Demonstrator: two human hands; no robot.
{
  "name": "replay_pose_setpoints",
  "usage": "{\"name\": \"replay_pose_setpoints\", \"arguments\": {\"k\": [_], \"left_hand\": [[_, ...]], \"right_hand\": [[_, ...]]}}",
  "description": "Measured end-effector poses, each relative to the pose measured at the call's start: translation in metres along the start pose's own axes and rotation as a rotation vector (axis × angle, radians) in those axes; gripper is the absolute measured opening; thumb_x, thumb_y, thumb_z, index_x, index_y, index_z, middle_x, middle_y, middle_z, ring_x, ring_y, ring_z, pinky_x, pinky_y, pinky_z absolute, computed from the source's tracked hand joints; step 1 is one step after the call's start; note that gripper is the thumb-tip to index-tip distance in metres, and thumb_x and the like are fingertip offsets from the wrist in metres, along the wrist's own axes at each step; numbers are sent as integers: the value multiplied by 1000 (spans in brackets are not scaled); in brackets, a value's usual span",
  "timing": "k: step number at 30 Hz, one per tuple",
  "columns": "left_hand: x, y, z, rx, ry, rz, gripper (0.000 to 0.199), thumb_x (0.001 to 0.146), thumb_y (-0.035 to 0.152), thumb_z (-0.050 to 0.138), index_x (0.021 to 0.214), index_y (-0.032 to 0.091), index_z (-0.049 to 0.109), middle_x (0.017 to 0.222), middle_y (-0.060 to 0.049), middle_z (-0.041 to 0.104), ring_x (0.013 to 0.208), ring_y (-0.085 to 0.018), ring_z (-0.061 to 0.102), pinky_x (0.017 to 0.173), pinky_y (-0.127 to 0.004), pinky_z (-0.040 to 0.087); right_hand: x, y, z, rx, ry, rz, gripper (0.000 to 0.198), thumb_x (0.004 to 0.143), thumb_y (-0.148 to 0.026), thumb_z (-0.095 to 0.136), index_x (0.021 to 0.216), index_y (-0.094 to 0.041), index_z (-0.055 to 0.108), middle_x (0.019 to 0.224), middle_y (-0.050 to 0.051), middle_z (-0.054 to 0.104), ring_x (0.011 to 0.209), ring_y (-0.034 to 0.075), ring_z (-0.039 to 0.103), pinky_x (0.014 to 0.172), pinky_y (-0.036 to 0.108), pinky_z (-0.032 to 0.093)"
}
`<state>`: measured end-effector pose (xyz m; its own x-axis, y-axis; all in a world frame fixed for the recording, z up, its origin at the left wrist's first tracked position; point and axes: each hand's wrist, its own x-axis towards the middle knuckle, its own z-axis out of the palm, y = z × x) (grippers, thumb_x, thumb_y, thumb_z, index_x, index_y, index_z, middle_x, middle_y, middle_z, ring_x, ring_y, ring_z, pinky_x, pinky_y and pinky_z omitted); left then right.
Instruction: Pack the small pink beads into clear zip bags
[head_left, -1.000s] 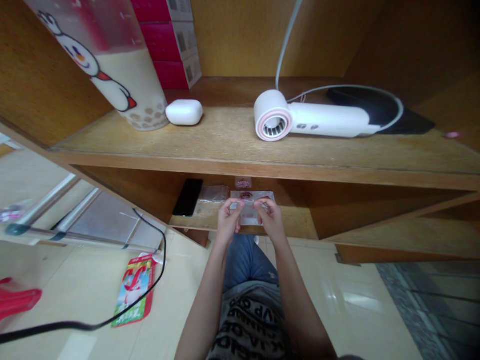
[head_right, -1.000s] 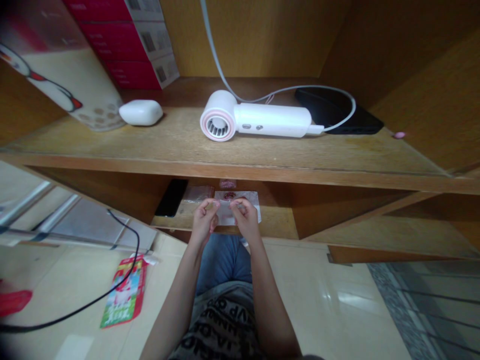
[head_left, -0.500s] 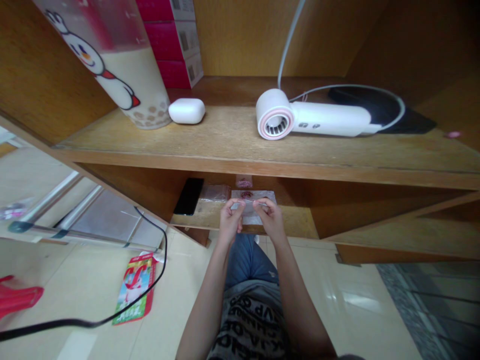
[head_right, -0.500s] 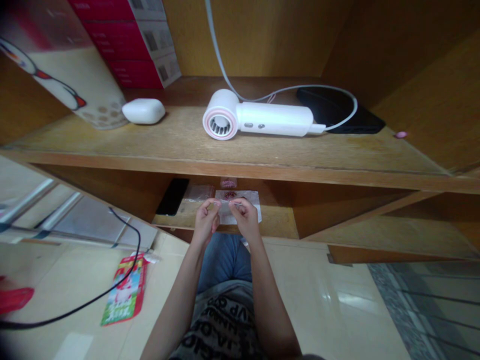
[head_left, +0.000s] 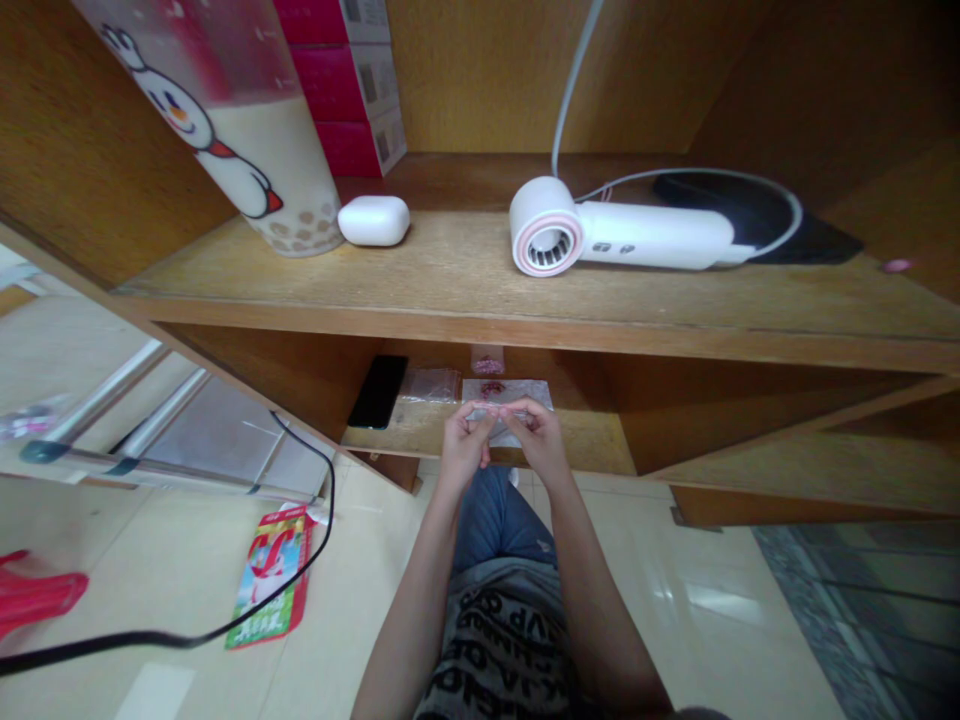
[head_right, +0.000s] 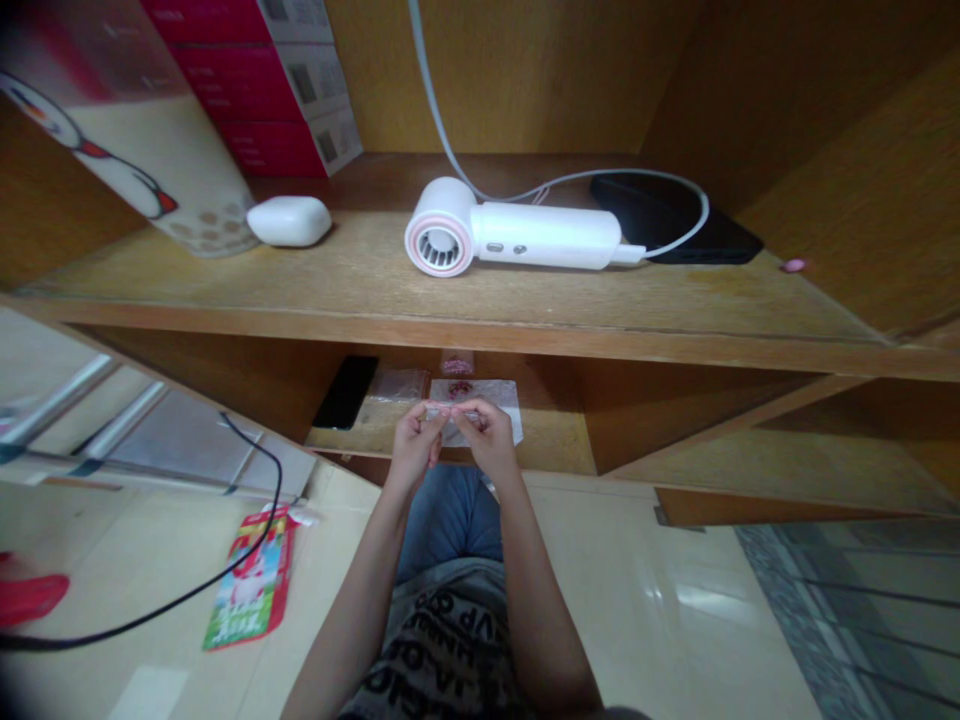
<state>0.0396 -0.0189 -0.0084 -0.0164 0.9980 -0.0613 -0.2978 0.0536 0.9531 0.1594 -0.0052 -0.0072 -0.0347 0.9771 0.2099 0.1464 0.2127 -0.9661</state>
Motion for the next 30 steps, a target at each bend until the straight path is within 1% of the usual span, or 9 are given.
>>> {"name": "replay_pose_setpoints", "arguments": {"k": [4, 6, 11, 14, 18, 22, 25, 28, 30], "left_hand": [[0, 2, -3, -5, 27, 1, 33, 73, 48, 60, 82, 16, 60, 28, 10, 36, 22, -4, 27, 27, -14, 16], [1, 3, -5, -20, 43, 10, 34, 74, 49, 59, 82, 16, 61, 28, 10, 35, 22, -3, 26, 28, -14, 16], [1, 4, -10, 2, 75, 43, 33, 74, 47, 60, 81, 15, 63, 29, 10, 36, 23, -3, 25, 28, -15, 15], [1, 3, -10, 3, 83, 37, 32, 74, 47, 60, 80, 15, 62, 29, 10, 36, 23, -3, 26, 28, -15, 14], [4, 3, -7, -72, 70, 19, 32, 75, 47, 59, 83, 16, 60, 30, 11, 34, 23, -3, 24, 28, -15, 14], [16, 2, -9, -74, 129, 20, 35, 73, 51, 58, 81, 17, 58, 31, 11, 33, 23, -3, 25, 28, -15, 16], [31, -3, -23, 49, 187, 59, 42, 74, 57, 53, 76, 15, 58, 31, 10, 35, 24, -4, 28, 28, -16, 17], [47, -10, -45, 173, 334, 130, 52, 76, 61, 45, 87, 13, 61, 31, 9, 34, 25, -5, 31, 30, -17, 19], [56, -16, -59, 263, 405, 167, 53, 76, 61, 47, 91, 12, 60, 34, 8, 38, 28, -6, 34, 32, -17, 23]], "right_hand": [[1, 3, -2, -7, 3, -35, 26, 79, -41, 54, 87, -20, 67, 83, 5, 65, 73, 17, 58, 61, 27, 45], [2, 2, -3, -23, -7, -60, 27, 81, -41, 52, 90, -21, 68, 84, 5, 65, 75, 17, 57, 64, 28, 45], [2, 1, -3, -67, -8, -125, 25, 81, -39, 53, 74, -21, 68, 71, 3, 61, 68, 16, 54, 61, 27, 42], [2, 4, -2, -57, -18, -94, 25, 81, -40, 52, 79, -21, 69, 72, 3, 62, 66, 15, 54, 58, 26, 41], [1, 13, -1, -58, -83, -6, 32, 78, -41, 56, 103, -22, 64, 88, 4, 66, 63, 14, 54, 53, 25, 41], [5, 25, 1, -105, -148, 1, 26, 80, -40, 54, 91, -21, 67, 88, 5, 68, 70, 16, 58, 59, 26, 44], [20, 38, 1, -40, -91, 34, 28, 80, -41, 53, 89, -18, 67, 81, 6, 69, 70, 17, 61, 63, 29, 48], [53, 55, -1, -28, 8, 27, 27, 75, -43, 58, 81, -18, 67, 78, 6, 69, 71, 19, 63, 66, 33, 50], [80, 66, -3, -52, 40, -1, 29, 72, -47, 59, 76, -19, 66, 74, 6, 69, 69, 21, 64, 67, 37, 51]]}}
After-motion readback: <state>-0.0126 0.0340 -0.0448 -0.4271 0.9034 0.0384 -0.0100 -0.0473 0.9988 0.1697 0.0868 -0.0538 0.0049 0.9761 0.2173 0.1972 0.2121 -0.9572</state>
